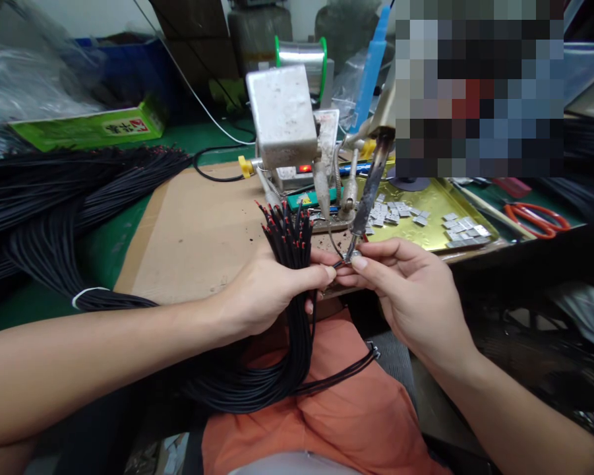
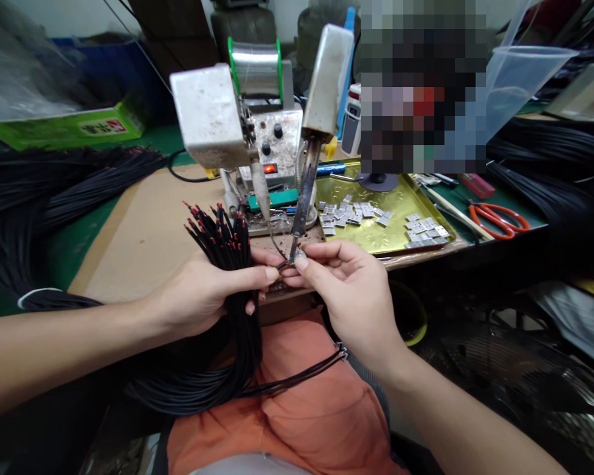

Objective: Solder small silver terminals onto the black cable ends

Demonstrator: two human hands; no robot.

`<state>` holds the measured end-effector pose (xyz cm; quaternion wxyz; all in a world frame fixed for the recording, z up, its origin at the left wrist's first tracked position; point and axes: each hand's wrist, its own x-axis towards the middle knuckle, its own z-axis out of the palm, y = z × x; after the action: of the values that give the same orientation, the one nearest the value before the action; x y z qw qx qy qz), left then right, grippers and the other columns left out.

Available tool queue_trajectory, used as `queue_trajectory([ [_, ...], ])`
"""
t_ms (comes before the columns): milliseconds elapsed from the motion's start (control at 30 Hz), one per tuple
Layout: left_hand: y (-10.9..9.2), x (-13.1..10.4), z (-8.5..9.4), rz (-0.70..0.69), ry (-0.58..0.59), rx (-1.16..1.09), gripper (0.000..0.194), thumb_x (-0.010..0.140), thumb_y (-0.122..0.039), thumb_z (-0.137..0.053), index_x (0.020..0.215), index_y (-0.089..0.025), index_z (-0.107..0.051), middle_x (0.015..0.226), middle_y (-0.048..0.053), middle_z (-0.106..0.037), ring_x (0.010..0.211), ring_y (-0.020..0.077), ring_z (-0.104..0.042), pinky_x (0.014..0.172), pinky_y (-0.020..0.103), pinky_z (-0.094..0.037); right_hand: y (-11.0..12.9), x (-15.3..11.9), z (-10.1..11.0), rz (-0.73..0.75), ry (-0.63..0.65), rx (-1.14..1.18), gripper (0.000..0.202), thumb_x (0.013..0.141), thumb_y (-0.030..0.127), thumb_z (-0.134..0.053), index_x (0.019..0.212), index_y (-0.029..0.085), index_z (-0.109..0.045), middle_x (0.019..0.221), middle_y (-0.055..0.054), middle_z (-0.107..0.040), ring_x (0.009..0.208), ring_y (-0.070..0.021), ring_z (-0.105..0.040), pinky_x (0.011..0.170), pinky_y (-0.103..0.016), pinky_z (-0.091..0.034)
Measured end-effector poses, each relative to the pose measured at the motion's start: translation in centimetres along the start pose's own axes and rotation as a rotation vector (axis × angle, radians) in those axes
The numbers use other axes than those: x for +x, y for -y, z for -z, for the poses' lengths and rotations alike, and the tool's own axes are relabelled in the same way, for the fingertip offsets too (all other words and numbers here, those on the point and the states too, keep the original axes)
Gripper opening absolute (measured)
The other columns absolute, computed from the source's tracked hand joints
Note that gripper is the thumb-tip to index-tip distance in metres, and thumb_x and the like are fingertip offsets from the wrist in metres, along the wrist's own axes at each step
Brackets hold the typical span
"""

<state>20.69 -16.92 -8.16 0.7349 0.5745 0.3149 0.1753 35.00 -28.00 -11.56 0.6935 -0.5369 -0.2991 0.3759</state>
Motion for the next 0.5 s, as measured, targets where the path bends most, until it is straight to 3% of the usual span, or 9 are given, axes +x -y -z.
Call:
queue_trajectory([
  [500, 0.28, 0.02, 0.17, -0.006, 0.024, 0.015, 0.015, 0.073, -0.015, -0.078, 0.086, -0.012, -0.073, 0.061, -0.001, -0.063, 0.05, 0.0085, -0.056, 0.043, 0.017, -0.051, -0.5, -0.02, 0.19, 0.027, -0.005, -0.006, 0.02, 0.081, 0.024, -0.081, 0.094, 0.019, -0.068, 0.083, -0.003, -0.077, 0.074, -0.0196, -0.078, 0.073, -0.031, -0.065],
])
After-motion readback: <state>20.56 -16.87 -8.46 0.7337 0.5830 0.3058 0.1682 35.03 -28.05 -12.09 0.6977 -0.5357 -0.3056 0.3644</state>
